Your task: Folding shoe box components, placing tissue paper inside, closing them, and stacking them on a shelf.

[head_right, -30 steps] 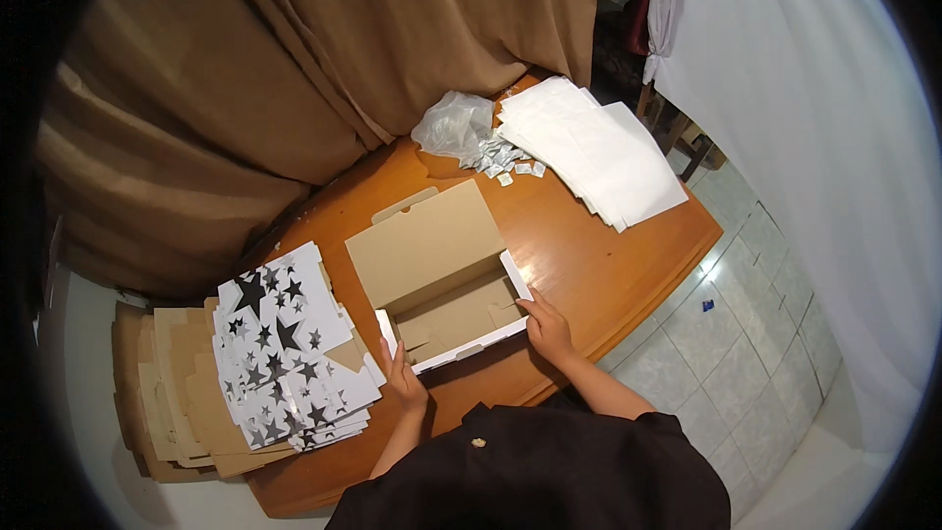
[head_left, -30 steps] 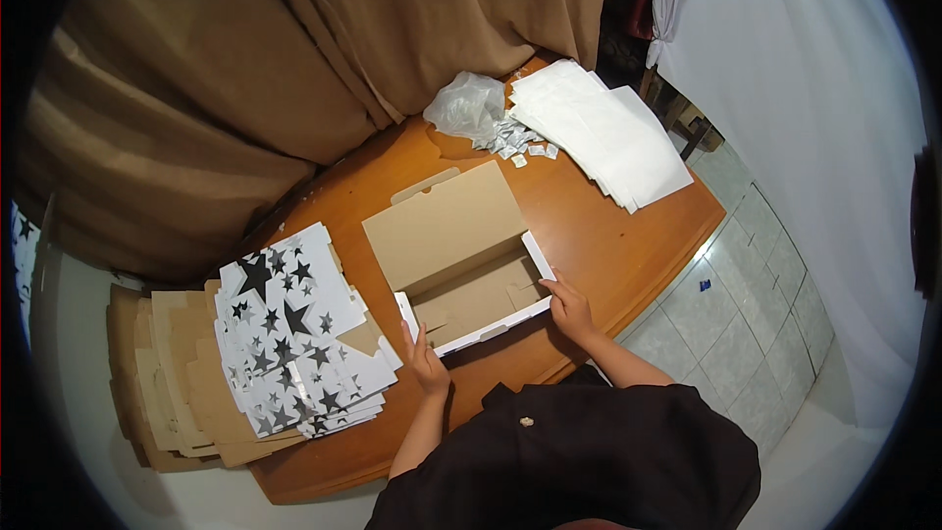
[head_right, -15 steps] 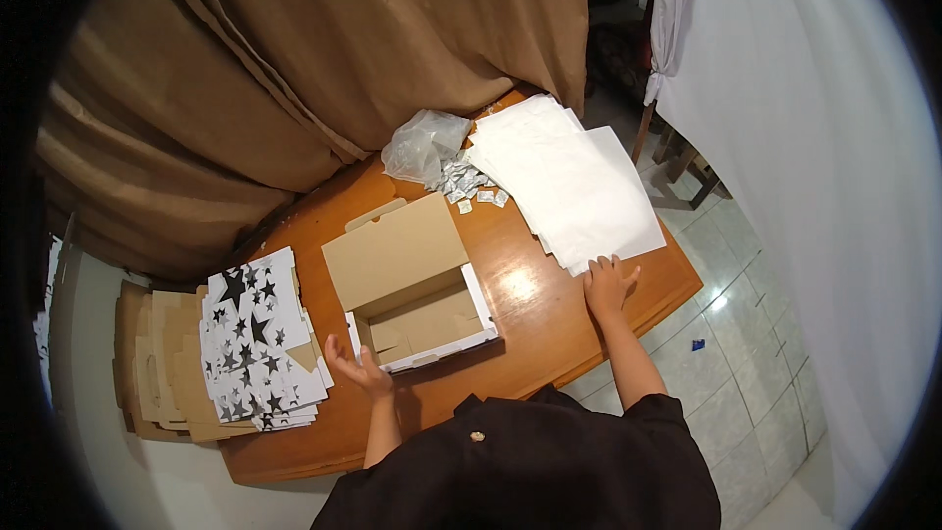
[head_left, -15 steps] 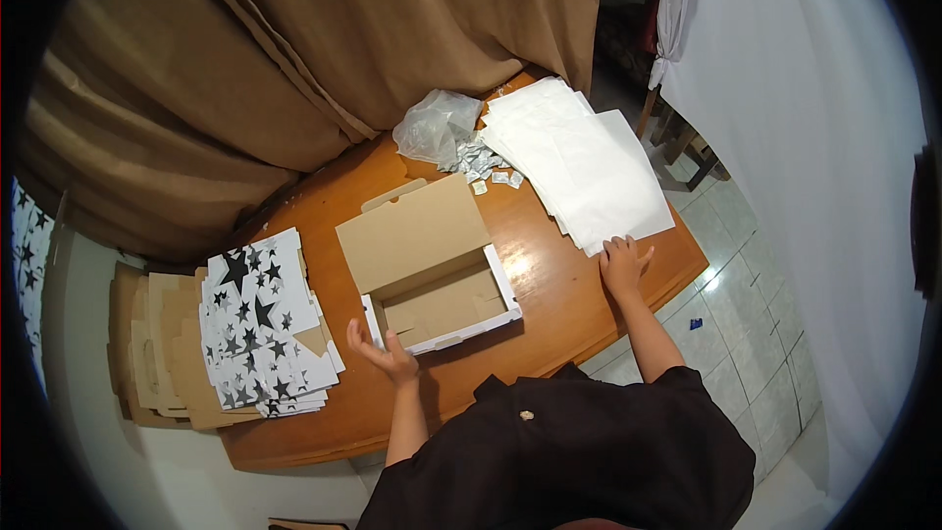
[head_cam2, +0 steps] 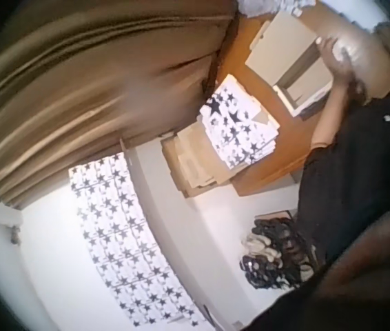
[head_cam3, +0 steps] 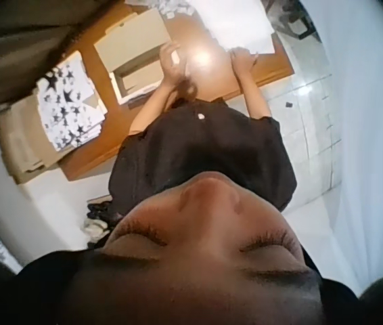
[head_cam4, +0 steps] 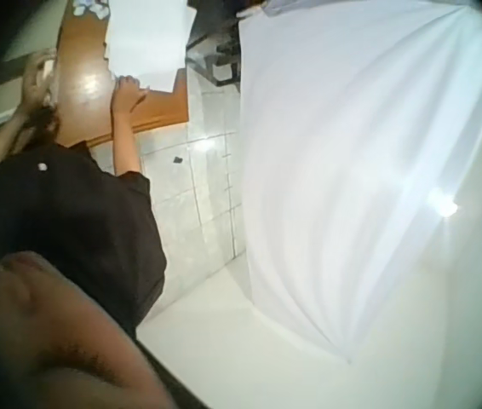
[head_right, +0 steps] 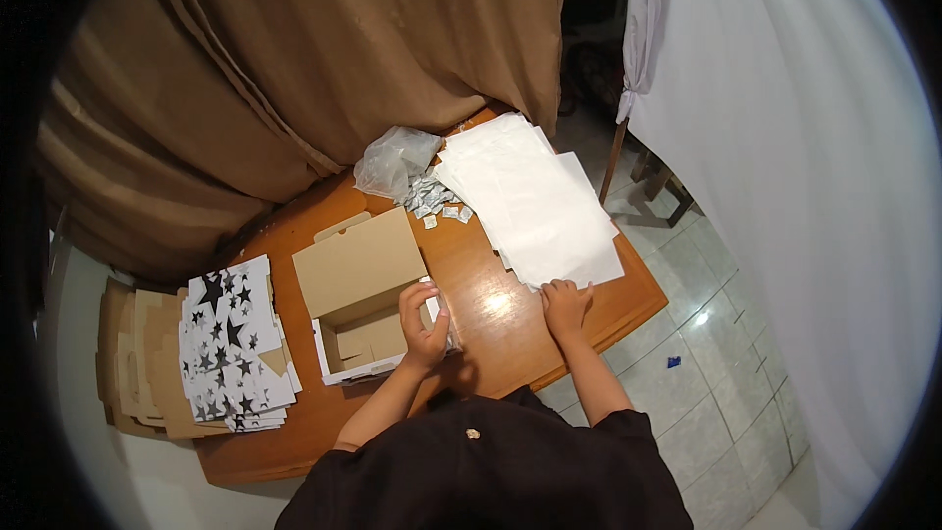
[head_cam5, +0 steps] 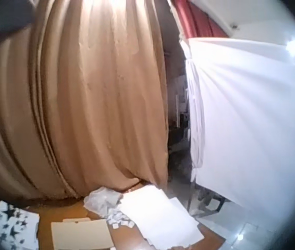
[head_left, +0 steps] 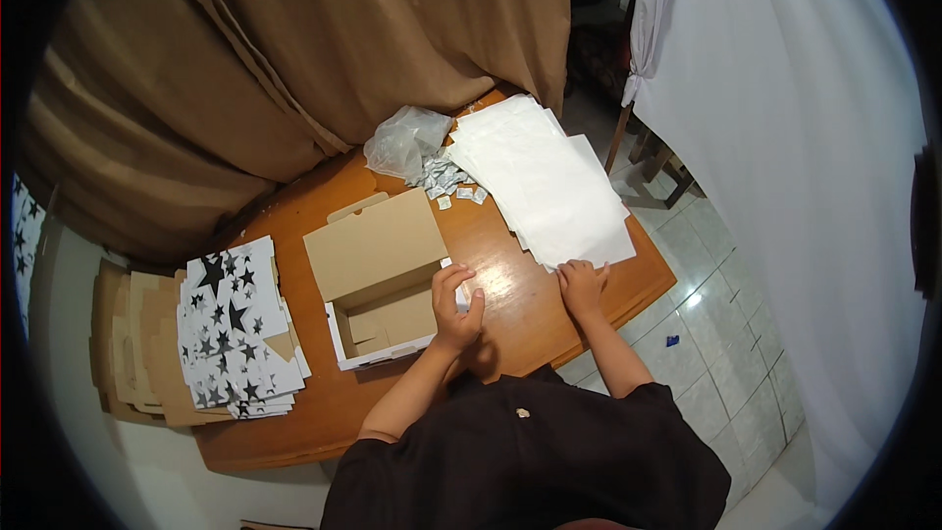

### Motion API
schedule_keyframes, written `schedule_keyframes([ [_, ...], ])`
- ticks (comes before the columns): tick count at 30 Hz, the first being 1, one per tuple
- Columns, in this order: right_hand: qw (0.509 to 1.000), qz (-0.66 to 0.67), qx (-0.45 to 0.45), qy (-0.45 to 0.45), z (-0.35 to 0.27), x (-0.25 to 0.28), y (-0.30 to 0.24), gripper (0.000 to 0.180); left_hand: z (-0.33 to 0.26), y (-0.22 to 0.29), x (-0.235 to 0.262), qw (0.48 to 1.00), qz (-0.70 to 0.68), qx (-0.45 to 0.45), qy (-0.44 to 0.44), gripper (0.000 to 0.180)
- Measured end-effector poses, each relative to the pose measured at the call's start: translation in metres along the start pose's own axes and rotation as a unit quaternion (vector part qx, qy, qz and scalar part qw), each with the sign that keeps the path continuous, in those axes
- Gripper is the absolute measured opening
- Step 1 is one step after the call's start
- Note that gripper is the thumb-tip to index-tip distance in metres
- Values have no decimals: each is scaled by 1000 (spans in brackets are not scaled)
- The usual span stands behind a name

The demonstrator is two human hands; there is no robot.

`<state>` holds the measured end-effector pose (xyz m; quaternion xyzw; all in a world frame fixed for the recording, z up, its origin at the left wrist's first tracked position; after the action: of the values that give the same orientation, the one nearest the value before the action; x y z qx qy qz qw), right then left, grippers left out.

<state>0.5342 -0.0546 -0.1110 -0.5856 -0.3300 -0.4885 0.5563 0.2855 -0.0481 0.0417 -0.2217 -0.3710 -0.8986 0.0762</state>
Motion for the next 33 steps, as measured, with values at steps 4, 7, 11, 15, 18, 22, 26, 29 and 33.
schedule_keyframes([
  [4, 994, 83, 30, 60, -15, 23, -22, 10, 6, 3, -12, 999, -13, 19, -49, 33],
  [7, 976, 200, 42, 70, -32, 60, -47, 11, 15, -2, -26, 986, 43, 72, -145, 37],
  [11, 931, 310, 194, -3, -49, 116, -82, 15, 38, 6, -40, 933, 199, -95, -284, 33],
  [15, 944, 264, 181, 84, -61, 188, -80, 35, 75, 8, -25, 923, 49, -64, -377, 12],
  [18, 865, 435, 122, 219, -73, 228, -44, 47, 110, 34, 16, 957, -43, 30, -284, 13],
  [22, 791, 551, 133, 232, -60, 227, -28, 67, 130, 55, 72, 948, -243, 130, -162, 15],
  [26, 748, 634, 195, 19, -34, 167, -68, 78, 128, 57, 121, 950, -296, 81, -56, 17],
  [29, 704, 658, 213, -162, -27, 130, -112, 82, 114, 51, 161, 949, -305, 74, 16, 20],
  [33, 734, 595, 203, -257, -28, 113, -154, 28, 94, 28, 206, 956, -263, 90, 98, 21],
])
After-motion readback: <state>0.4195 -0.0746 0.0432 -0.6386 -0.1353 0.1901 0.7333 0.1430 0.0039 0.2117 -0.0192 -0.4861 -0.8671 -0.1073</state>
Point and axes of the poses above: each hand's wrist, its own z-axis towards the middle knuckle, its own x-axis out of the back of the hand, y = z × x, the point moved 5 cm from there along z, towards the middle knuckle, and after that the axes turned 13 degrees about -y, right-handed, at the moved point
